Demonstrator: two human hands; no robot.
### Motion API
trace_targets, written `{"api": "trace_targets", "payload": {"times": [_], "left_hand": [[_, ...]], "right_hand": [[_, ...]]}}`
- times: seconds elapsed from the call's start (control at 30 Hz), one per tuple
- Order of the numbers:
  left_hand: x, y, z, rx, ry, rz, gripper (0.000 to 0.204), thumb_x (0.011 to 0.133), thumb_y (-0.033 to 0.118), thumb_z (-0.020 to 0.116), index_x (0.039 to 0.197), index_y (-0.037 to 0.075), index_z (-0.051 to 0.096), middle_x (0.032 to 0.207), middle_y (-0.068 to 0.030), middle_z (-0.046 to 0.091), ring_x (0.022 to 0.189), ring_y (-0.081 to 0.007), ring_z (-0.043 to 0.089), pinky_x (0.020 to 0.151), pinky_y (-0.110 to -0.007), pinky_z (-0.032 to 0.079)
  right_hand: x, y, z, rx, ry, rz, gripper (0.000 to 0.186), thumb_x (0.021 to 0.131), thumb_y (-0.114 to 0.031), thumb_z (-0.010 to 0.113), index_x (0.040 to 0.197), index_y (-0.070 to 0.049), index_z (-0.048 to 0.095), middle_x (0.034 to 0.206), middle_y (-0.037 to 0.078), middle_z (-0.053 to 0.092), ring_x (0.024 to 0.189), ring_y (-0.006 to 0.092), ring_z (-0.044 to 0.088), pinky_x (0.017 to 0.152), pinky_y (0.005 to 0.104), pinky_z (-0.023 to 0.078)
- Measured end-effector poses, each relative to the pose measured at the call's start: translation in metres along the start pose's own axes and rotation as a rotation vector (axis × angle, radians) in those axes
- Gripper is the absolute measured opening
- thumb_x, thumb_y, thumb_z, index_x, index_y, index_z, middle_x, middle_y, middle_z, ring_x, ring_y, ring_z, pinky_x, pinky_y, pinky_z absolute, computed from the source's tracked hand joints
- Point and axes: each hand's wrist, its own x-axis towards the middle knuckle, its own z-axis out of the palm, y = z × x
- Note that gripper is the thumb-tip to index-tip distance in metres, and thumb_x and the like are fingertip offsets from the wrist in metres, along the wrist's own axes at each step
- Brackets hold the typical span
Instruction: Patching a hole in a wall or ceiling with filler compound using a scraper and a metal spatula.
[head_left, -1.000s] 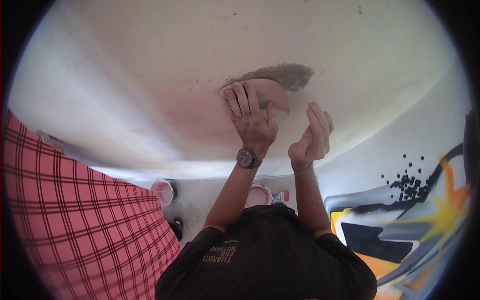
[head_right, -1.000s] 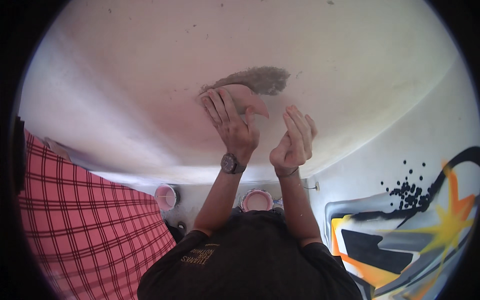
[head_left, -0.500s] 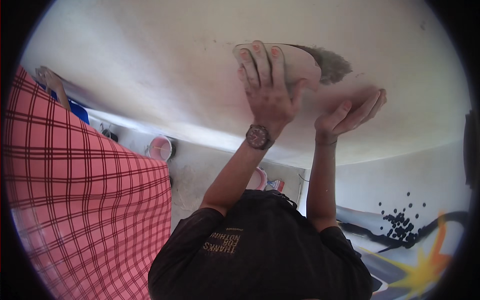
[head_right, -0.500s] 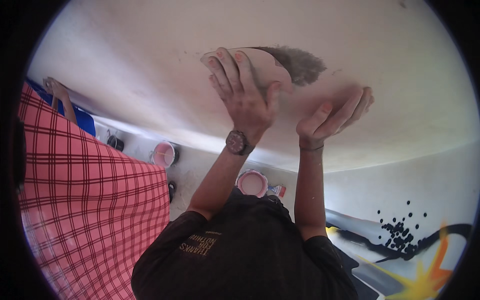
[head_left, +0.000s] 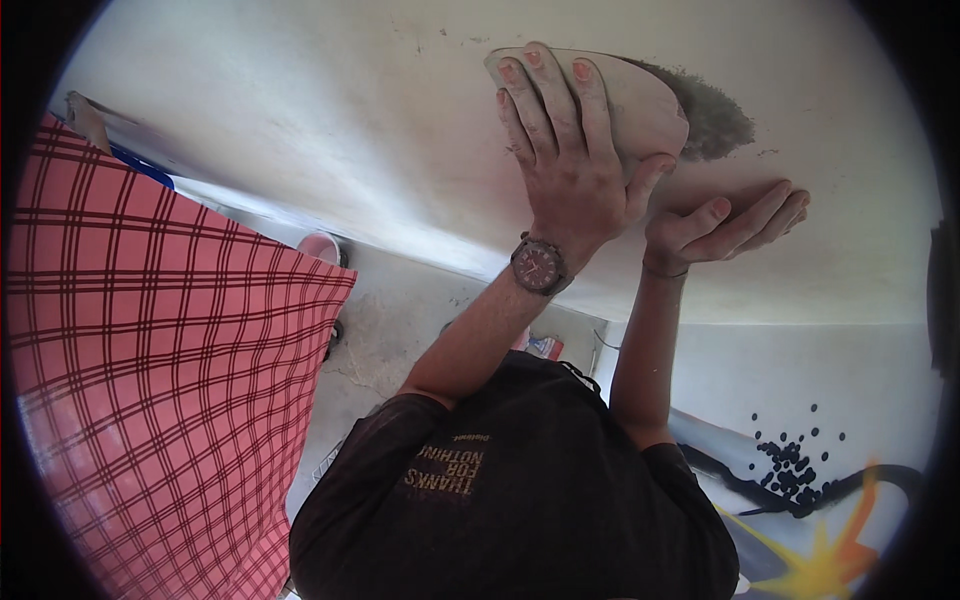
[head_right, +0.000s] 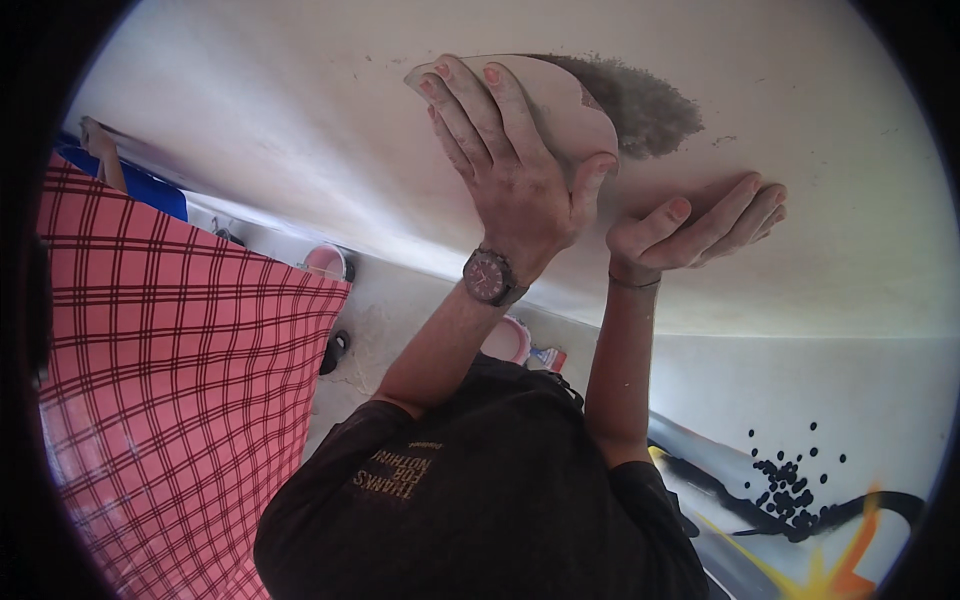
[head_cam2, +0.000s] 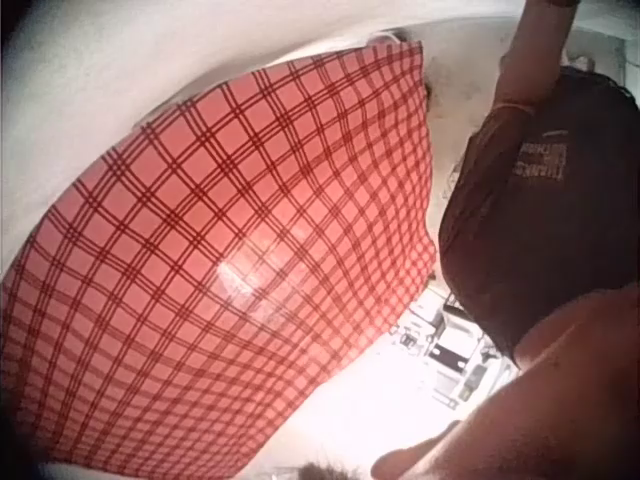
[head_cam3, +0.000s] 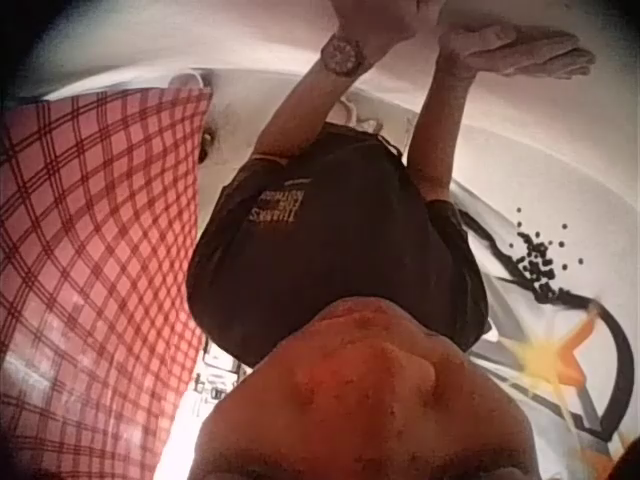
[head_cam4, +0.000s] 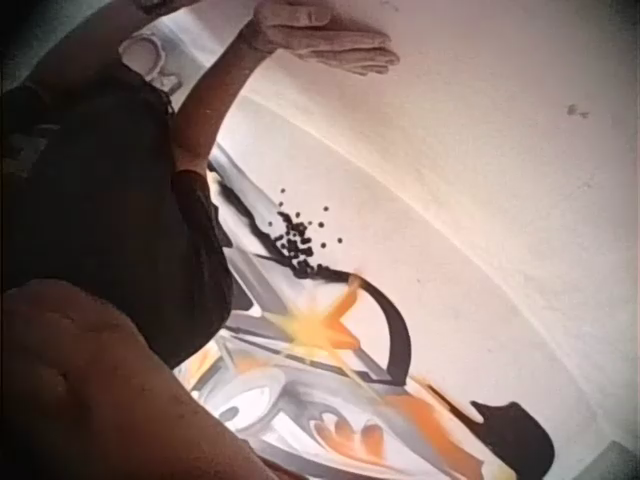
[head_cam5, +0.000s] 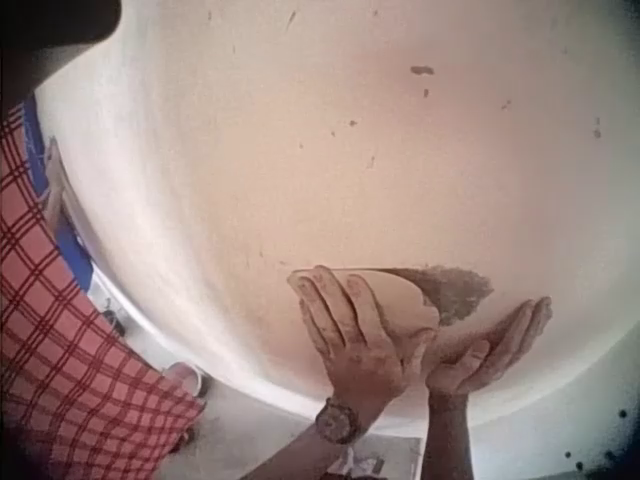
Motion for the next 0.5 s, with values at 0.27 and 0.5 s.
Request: {"api": "trace_targets", "payload": {"times": [0.27,0.5], "left_hand": [[0.0,-0.003,-0.008,-0.002,-0.036,-0.027,0.098,0.093,0.07,0.04,0.152,-0.007,0.024,0.156,-0.0387,0.016,0.144,-0.0588,0.012,0.114,-0.069,0.015],[-0.002,-0.012,-0.01,-0.018,-0.039,-0.008,0.102,0.089,0.07,0.05,0.152,-0.006,0.027,0.156,-0.0383,0.016,0.144,-0.0587,0.013,0.115,-0.067,0.016]], "right_hand": [[-0.002,-0.005,-0.001,0.014,0.001,-0.011,0.055,0.104,-0.03,0.035,0.143,0.008,0.044,0.153,0.024,0.036,0.144,0.0389,0.031,0.119,0.0545,0.021],[-0.003,-0.009,0.0,0.024,-0.003,0.008,0.055,0.103,-0.03,0.036,0.143,0.007,0.045,0.153,0.023,0.036,0.145,0.0388,0.031,0.12,0.0547,0.021]]}}
